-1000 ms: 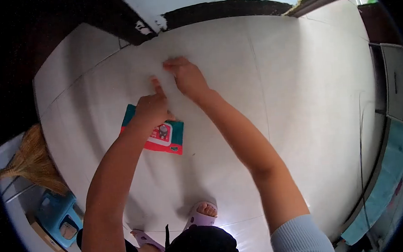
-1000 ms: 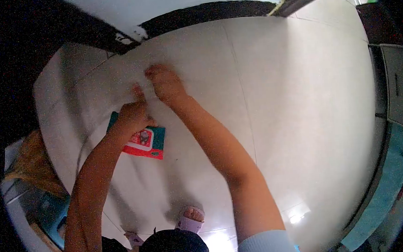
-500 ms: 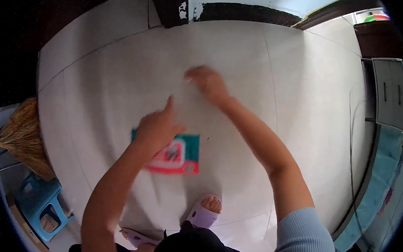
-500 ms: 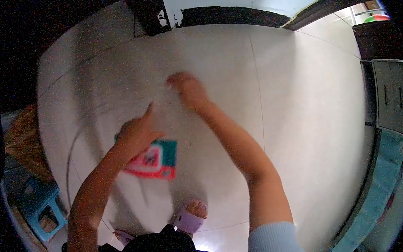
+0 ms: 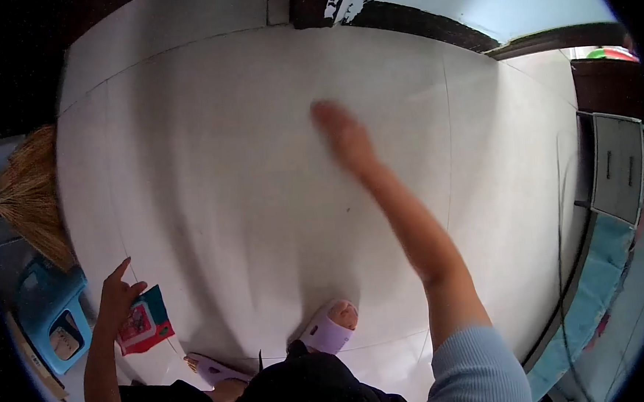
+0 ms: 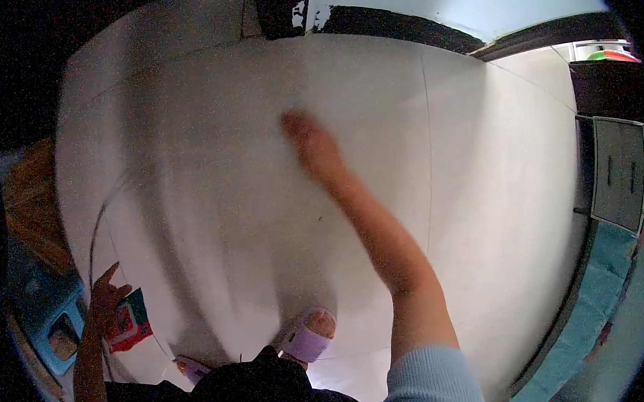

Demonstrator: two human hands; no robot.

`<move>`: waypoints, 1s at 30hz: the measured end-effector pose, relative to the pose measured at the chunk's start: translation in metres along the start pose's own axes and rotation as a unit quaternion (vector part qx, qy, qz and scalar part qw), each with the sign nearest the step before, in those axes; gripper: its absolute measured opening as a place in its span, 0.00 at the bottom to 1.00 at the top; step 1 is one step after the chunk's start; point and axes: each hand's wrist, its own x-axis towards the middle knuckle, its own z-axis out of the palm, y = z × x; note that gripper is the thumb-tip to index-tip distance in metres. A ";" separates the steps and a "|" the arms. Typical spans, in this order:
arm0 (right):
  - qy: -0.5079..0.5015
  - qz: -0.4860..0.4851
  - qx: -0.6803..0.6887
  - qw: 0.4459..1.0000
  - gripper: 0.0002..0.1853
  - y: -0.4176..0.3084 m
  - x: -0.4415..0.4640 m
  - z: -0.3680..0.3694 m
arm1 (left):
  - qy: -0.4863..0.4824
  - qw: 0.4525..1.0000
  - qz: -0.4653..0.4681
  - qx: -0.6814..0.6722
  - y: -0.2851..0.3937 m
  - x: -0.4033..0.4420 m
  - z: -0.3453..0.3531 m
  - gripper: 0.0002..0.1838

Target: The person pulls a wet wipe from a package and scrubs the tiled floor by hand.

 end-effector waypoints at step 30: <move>0.302 0.166 -0.106 0.933 0.09 -0.017 -0.131 -0.039 | 0.026 0.940 0.212 0.266 0.023 0.140 0.094 0.57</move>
